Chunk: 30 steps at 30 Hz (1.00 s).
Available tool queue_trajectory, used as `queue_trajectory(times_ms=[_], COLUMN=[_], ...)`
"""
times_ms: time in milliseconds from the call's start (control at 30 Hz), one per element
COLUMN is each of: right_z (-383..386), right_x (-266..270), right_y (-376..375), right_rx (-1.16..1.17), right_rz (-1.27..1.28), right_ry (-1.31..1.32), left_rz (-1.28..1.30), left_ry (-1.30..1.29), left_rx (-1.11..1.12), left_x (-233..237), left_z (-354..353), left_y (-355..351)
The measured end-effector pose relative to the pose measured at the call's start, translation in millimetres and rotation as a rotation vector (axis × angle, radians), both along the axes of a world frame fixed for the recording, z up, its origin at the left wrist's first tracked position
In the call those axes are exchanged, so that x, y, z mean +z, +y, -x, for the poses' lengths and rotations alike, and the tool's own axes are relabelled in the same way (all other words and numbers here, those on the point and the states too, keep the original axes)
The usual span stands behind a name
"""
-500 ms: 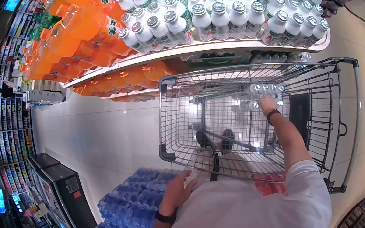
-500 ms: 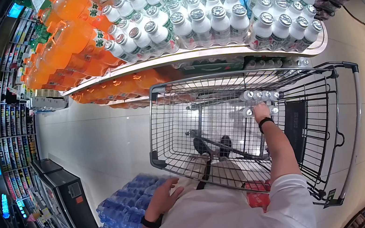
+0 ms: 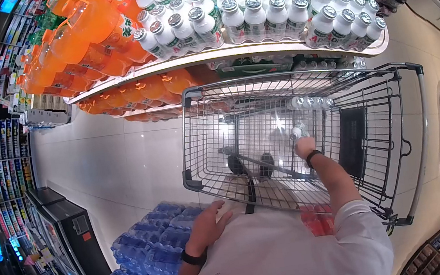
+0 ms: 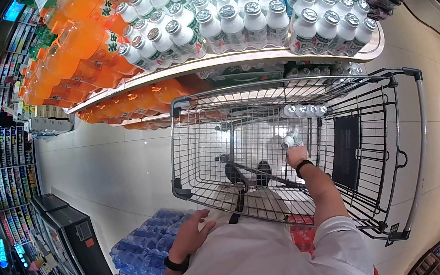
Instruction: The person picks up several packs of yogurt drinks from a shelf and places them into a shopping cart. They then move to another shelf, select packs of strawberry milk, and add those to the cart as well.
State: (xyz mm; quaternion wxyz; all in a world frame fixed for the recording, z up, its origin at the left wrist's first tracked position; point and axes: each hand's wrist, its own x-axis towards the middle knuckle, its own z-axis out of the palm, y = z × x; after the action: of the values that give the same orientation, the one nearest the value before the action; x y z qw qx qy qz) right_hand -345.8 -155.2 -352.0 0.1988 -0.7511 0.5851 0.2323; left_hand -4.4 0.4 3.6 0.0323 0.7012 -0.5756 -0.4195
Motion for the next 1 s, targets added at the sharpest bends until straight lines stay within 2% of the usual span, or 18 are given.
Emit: queue_trajectory(times_ms=[333,467,500,567,633,733,833,933,967,1000], right_z=[51,52,46,26,-3,-44,-73,-86,-87,-86], right_x=[43,87,106,152,223,345,452,501,509,508], right_y=[33,26,23,15,15,23,33,33,30,29], right_rx=[-0.011,0.144,0.144,0.285,0.408,0.528,0.597,0.488,0.452,0.298], right_rz=[-0.12,-0.098,-0.086,-0.056,-0.043,-0.067,-0.047,-0.17,-0.149,-0.2], right_ry=[-0.116,-0.289,-0.345,-0.37,-0.406,-0.519,-0.736,-0.856,-0.854,-0.98], left_rz=[0.006,0.073,0.086,0.218,0.399,0.61,0.567,0.196,0.355,0.336], left_ry=[0.046,0.08,0.128,0.253,0.38,0.47,0.617,0.811,0.893,0.928], left_rx=[0.013,-0.081,-0.092,-0.21,-0.3,-0.443,-0.608,-0.536,-0.461,-0.359], left_x=[-13,-12,-11,1,1,30,46,83,91,88], left_z=[-11,-14,-13,-9,-7,6,6,-16,-14,-15], left_y=[7,-12,-19,-40,-57,-91,-105,-107,-102,-95])
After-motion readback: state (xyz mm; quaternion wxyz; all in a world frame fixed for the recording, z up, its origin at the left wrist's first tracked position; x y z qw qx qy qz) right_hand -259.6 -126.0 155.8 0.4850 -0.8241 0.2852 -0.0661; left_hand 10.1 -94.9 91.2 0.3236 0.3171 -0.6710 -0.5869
